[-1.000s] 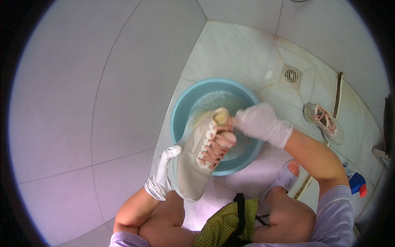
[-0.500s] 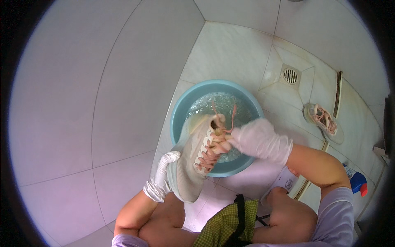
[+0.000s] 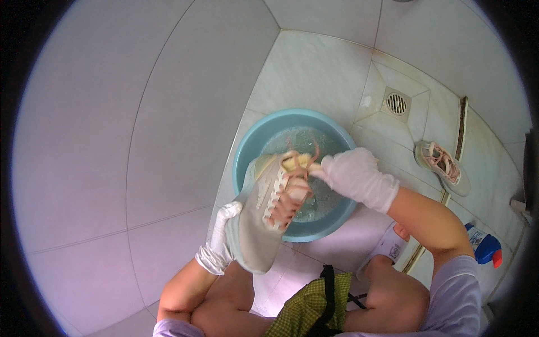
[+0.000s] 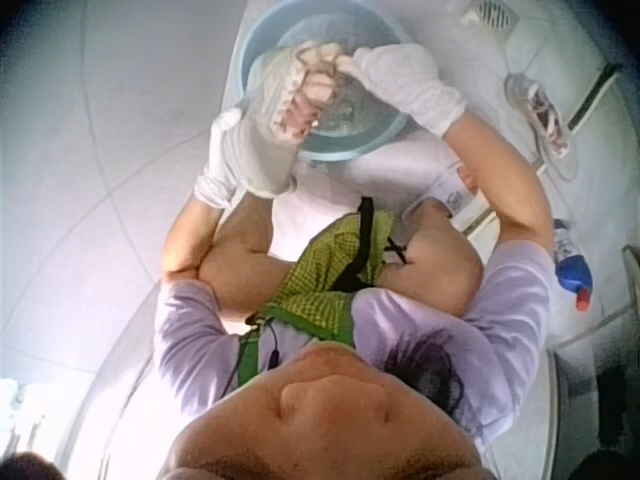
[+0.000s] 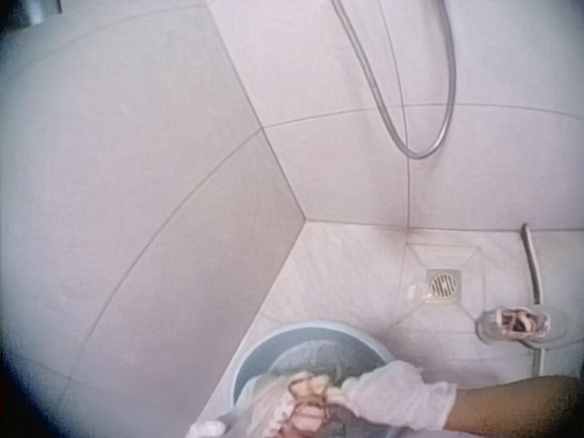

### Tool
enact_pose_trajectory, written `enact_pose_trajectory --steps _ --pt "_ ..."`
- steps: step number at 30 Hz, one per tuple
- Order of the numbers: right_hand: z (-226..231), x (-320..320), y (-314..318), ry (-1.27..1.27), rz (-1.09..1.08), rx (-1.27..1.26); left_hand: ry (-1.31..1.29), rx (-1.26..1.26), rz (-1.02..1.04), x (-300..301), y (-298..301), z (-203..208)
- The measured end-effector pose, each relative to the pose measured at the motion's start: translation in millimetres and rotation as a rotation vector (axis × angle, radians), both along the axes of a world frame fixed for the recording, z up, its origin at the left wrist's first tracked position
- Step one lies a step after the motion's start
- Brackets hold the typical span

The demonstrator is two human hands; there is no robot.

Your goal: The person scrubs a pair of sneakers with a brush in a basin of soapy water and rinses them under a shower head.

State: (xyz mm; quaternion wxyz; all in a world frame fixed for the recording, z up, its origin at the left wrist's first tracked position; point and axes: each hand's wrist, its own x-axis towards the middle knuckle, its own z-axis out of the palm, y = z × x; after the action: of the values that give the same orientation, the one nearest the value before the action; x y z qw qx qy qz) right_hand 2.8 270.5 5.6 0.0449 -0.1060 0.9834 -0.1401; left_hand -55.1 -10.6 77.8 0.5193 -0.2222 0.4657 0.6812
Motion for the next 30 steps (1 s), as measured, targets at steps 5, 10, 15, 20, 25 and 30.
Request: enact_pose_trajectory --steps 5,10,15,20,25,30 --pt "-5.6 -14.5 4.9 -0.030 -0.008 0.074 0.087 -0.111 -0.080 4.2 -3.9 -3.8" --pt "-34.9 -2.6 -22.1 -0.667 -0.193 -0.894 0.505 -0.207 -0.393 -0.8 7.7 7.4" --pt "-4.0 0.9 -19.8 -0.821 -0.114 -0.818 0.795 -0.182 -0.383 -3.0 -16.1 -2.4" --pt "-21.4 -17.7 16.9 -0.005 -0.171 -0.064 0.295 -0.227 -0.317 -0.6 -15.7 0.6" --pt "-9.6 -8.4 18.9 0.220 -0.085 -0.010 -0.057 -0.067 0.095 11.2 -12.2 -2.8" --pt "-81.4 21.7 -16.3 -0.117 -0.033 -0.420 0.121 -0.212 -0.158 1.4 3.1 -5.5"
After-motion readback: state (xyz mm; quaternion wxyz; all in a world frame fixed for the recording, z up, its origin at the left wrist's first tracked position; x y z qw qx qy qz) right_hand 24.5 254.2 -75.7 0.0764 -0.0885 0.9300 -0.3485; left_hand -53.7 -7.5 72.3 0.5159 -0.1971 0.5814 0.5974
